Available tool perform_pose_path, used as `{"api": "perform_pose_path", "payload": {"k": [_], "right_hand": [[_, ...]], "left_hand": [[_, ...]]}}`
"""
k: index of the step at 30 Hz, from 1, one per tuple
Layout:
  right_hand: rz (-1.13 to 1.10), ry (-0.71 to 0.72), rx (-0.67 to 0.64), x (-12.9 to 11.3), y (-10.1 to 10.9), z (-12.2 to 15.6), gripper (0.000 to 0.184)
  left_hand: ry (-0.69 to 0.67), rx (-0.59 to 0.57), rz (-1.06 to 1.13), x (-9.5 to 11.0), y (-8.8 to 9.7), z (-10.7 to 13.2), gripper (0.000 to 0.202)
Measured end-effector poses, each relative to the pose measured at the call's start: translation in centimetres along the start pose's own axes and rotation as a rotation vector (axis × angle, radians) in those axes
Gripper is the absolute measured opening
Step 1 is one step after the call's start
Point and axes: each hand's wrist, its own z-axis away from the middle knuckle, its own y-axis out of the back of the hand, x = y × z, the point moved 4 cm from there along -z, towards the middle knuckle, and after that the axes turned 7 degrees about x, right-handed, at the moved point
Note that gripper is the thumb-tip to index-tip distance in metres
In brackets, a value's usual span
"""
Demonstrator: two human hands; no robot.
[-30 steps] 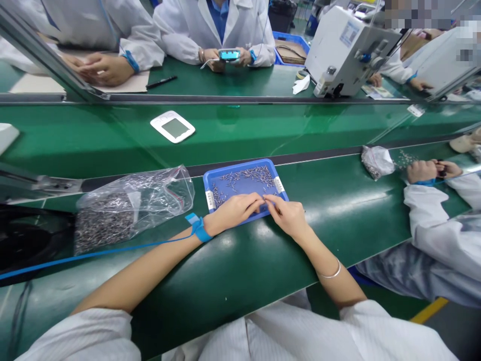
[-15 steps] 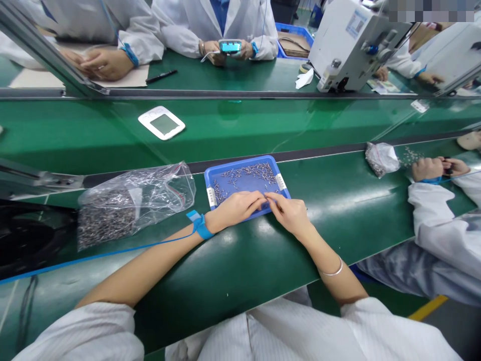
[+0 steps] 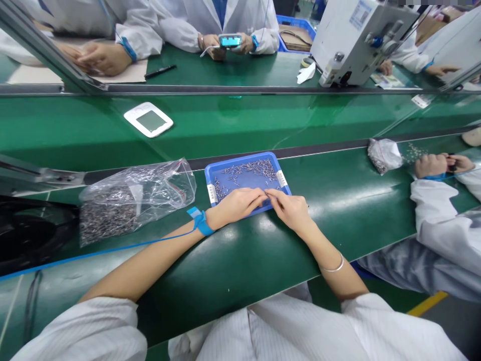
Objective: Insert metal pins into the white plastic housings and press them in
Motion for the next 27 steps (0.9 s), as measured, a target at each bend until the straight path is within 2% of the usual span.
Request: {"api": "perform_pose_path", "payload": {"k": [14, 21, 27], "right_hand": [[-0.049, -0.026, 0.006, 0.04, 0.00, -0.14, 0.026], [-0.040, -0.109, -0.094, 0.45, -0.41, 0.09, 0.033], [-0.039, -0.118, -0.103, 0.54, -0.48, 0.20, 0.034]], "left_hand": [[-0.020, 0.035, -0.010, 0.49, 0.28, -0.19, 0.039], [-0.009, 0.035, -0.029, 0.40, 0.23, -0.10, 0.036], [-0.014, 0.032, -0.040, 0.35, 0.06, -0.10, 0.037]]}}
